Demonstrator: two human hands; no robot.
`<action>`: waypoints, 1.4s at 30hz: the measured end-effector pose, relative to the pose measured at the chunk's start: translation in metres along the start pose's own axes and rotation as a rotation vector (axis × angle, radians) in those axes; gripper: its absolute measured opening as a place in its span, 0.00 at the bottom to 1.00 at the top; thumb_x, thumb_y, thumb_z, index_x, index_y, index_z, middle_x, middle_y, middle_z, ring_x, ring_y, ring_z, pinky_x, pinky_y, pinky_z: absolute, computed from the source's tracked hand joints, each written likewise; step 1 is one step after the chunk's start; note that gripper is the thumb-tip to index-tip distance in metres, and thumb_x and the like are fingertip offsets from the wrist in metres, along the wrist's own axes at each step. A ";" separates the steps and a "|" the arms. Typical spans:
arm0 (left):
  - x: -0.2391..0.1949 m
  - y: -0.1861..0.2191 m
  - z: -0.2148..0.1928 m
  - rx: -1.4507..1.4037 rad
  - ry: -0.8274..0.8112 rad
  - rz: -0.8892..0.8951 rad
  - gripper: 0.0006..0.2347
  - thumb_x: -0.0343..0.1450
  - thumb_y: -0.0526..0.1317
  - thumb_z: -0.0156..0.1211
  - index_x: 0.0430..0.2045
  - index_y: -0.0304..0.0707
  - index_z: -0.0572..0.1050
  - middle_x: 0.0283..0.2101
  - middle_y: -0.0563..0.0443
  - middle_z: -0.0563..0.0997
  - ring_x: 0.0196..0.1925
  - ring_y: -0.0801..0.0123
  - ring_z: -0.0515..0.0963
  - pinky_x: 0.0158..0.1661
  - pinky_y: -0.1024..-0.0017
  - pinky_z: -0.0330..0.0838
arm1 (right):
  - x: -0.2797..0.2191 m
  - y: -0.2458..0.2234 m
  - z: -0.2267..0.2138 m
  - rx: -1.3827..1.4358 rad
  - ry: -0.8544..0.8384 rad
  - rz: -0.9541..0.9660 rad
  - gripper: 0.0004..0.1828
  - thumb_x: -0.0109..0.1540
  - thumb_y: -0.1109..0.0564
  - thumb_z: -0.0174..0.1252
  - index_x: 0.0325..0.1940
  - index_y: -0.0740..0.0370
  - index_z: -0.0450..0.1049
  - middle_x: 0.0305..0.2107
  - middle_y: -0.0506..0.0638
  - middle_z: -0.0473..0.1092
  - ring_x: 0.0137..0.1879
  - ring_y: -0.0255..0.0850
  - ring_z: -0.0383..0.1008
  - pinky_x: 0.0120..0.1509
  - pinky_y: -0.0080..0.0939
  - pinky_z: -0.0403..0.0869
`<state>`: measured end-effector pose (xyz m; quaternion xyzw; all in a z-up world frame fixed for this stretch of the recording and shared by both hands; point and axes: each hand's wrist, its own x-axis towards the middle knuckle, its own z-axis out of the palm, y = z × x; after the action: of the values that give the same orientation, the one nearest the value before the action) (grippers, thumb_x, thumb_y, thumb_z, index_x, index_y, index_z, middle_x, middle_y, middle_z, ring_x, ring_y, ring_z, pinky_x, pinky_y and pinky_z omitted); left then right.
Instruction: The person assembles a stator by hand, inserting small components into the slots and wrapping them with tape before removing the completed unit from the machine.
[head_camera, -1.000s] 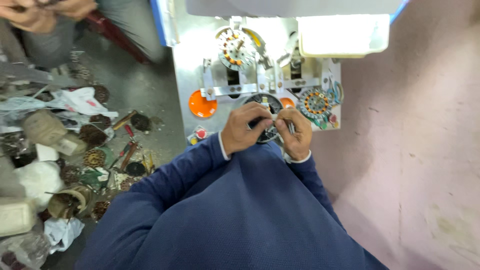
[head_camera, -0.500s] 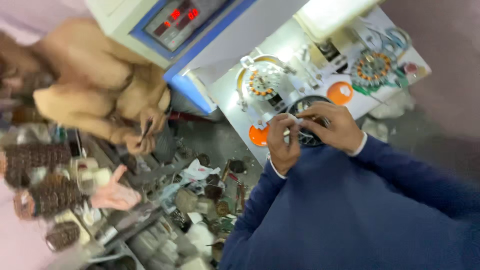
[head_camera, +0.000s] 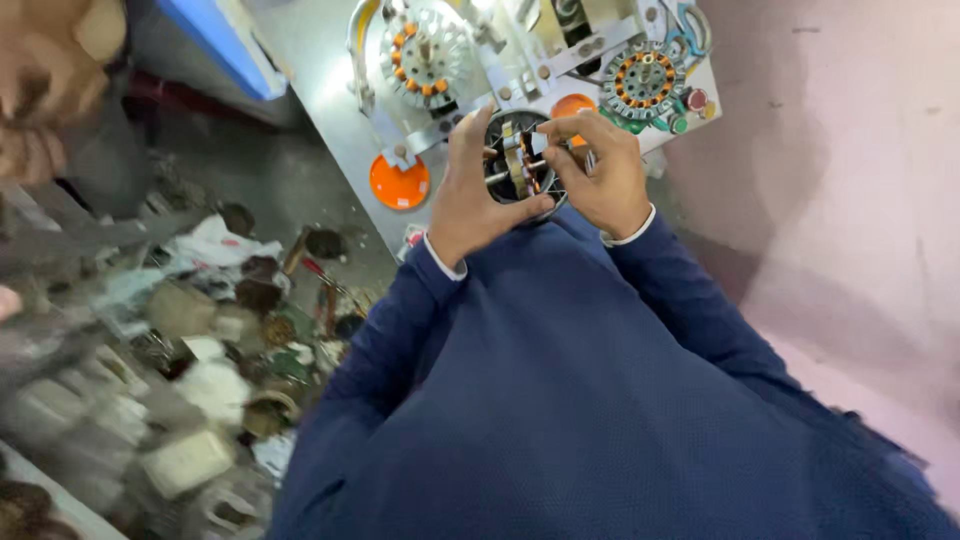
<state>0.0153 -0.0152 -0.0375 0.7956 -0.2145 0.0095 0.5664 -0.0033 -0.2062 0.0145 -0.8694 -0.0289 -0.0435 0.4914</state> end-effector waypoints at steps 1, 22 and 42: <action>-0.001 -0.004 0.001 -0.012 -0.049 -0.043 0.49 0.58 0.53 0.83 0.69 0.35 0.55 0.68 0.36 0.62 0.67 0.42 0.70 0.62 0.60 0.70 | -0.002 0.003 0.001 -0.026 -0.007 -0.054 0.12 0.64 0.69 0.62 0.51 0.65 0.77 0.40 0.54 0.75 0.43 0.37 0.76 0.46 0.35 0.74; -0.022 -0.032 0.021 0.042 0.010 0.124 0.55 0.47 0.45 0.90 0.67 0.42 0.54 0.67 0.41 0.55 0.63 0.40 0.69 0.59 0.53 0.71 | -0.011 0.013 0.022 -0.109 -0.037 -0.238 0.08 0.63 0.73 0.62 0.45 0.68 0.78 0.36 0.51 0.74 0.33 0.34 0.69 0.39 0.35 0.67; -0.024 -0.022 0.003 -0.461 0.105 -0.272 0.12 0.69 0.36 0.74 0.42 0.31 0.79 0.37 0.51 0.81 0.33 0.78 0.81 0.35 0.79 0.77 | -0.016 0.011 0.014 0.236 -0.096 0.150 0.13 0.64 0.69 0.66 0.53 0.67 0.75 0.39 0.49 0.75 0.42 0.30 0.75 0.43 0.26 0.74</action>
<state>0.0004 -0.0039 -0.0646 0.6655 -0.0727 -0.0744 0.7391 -0.0177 -0.1998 -0.0043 -0.8064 0.0079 0.0388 0.5900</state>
